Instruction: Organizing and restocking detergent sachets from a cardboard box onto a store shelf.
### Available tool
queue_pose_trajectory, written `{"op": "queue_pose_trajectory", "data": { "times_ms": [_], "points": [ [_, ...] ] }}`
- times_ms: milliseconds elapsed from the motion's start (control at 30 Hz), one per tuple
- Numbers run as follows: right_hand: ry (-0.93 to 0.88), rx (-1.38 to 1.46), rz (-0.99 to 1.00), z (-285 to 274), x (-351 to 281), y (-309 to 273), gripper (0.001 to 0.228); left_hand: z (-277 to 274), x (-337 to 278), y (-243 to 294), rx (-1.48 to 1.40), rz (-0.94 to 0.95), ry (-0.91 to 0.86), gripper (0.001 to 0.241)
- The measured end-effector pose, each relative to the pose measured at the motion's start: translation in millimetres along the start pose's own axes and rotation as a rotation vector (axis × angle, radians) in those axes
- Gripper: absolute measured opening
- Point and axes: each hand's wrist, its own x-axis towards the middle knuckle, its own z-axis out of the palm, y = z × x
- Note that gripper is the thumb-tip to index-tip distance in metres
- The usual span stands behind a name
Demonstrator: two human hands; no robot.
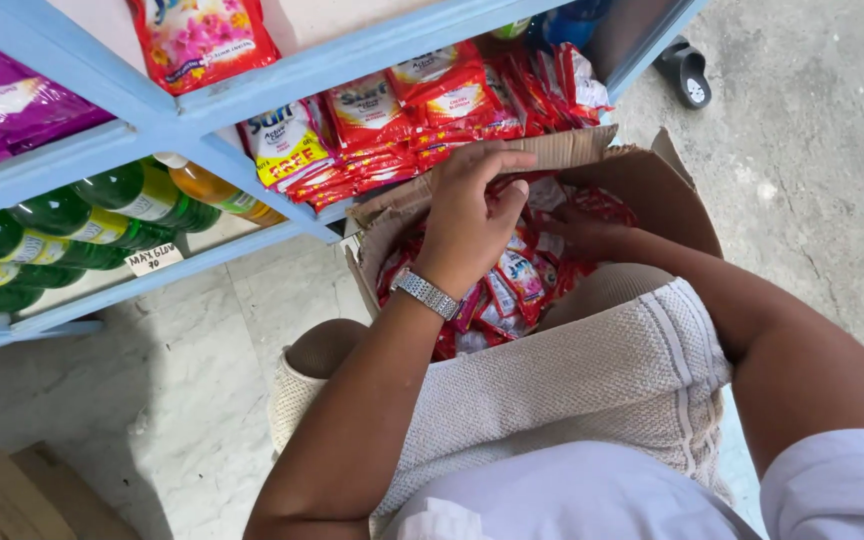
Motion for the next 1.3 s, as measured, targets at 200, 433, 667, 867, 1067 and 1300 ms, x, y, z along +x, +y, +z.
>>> {"op": "queue_pose_trajectory", "data": {
  "times_ms": [200, 433, 667, 867, 1067, 1300],
  "points": [
    [-0.145, -0.443, -0.081, -38, 8, -24, 0.062, 2, -3, -10, 0.009, -0.032, -0.004, 0.025],
    [-0.018, 0.483, 0.467, -54, -1, -44, 0.071, -5, -3, -8, 0.076, -0.032, 0.023, 0.026],
    [0.046, 0.240, 0.379, -78, -4, -23, 0.064, -10, -1, -9, 0.080, -0.026, 0.031, 0.024],
    [-0.152, 0.340, 0.419, -153, 22, -66, 0.061, -8, 0, -15, 0.089, -0.011, 0.047, 0.024],
    [-0.494, 0.242, 0.049, -169, 79, -73, 0.064, -9, 2, -8, 0.091, -0.015, 0.042, 0.024],
    [-0.244, 0.630, 0.075, -125, 143, -103, 0.052, -8, 6, -14, 0.097, -0.032, 0.087, 0.028]
  ]
}}
